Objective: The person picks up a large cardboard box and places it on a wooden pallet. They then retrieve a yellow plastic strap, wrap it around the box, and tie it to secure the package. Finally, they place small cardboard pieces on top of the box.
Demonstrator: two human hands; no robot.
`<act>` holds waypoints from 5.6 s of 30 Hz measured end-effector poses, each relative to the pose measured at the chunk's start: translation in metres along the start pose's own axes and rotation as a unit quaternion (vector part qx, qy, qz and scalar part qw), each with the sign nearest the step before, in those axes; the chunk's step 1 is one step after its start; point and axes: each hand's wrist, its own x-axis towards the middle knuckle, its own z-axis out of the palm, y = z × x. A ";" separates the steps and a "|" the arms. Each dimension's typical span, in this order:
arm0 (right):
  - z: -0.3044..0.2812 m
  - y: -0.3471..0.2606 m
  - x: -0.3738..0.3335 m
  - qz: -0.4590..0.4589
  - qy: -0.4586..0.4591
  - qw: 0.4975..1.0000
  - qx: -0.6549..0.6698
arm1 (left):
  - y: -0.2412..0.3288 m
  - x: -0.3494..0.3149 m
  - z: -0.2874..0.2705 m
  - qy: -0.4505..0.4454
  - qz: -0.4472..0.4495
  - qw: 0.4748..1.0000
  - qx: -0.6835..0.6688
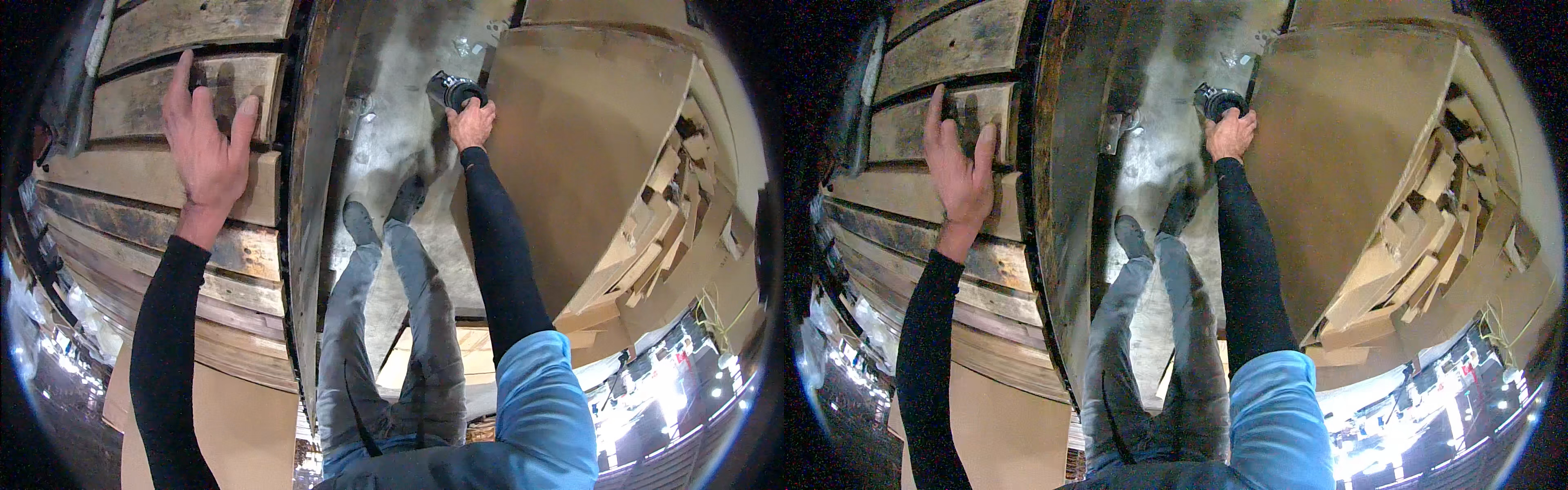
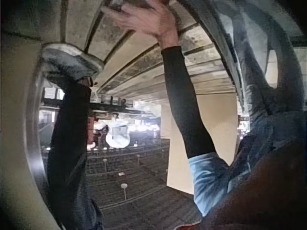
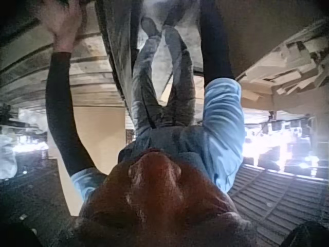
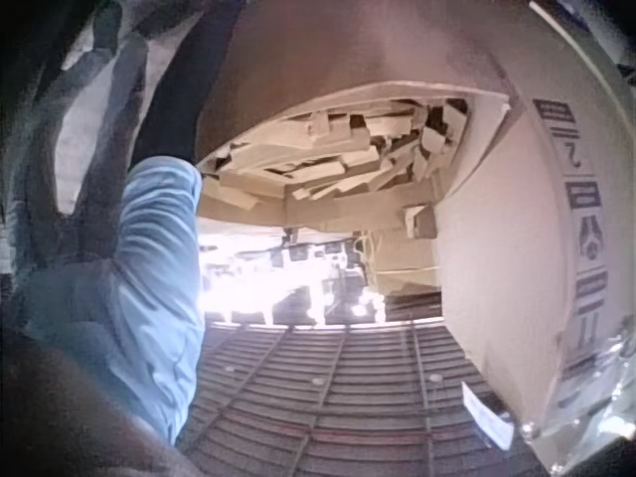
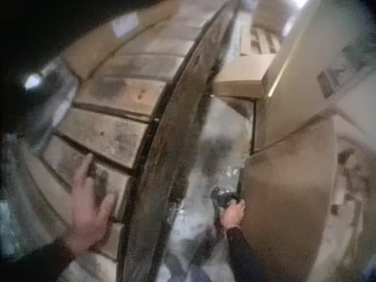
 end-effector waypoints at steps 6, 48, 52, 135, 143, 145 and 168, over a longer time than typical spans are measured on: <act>-0.010 0.018 -0.058 -0.063 0.048 0.994 0.079 | -0.006 -0.009 0.006 0.030 0.005 0.999 0.014; -0.132 0.343 -0.547 0.415 -0.153 0.805 0.395 | 0.041 -0.296 -0.046 -0.029 -0.033 0.997 0.063; -0.142 0.344 -0.550 0.436 -0.027 0.814 0.382 | 0.040 -0.300 -0.047 -0.038 -0.037 0.995 0.079; -0.346 0.008 -0.527 0.078 -0.600 0.654 0.454 | 0.335 -0.341 -0.241 -0.131 -0.259 0.749 -0.596; -0.378 -0.020 -0.511 0.143 -0.577 0.398 0.698 | 0.334 -0.289 -0.305 -0.055 -0.252 0.733 -0.630; -0.370 -0.026 -0.511 0.101 -0.557 0.324 0.758 | 0.336 -0.282 -0.308 -0.028 -0.232 0.748 -0.621; -0.421 -0.083 -0.486 -0.046 -0.209 0.669 0.712 | 0.345 -0.230 -0.241 0.060 -0.179 0.871 -0.454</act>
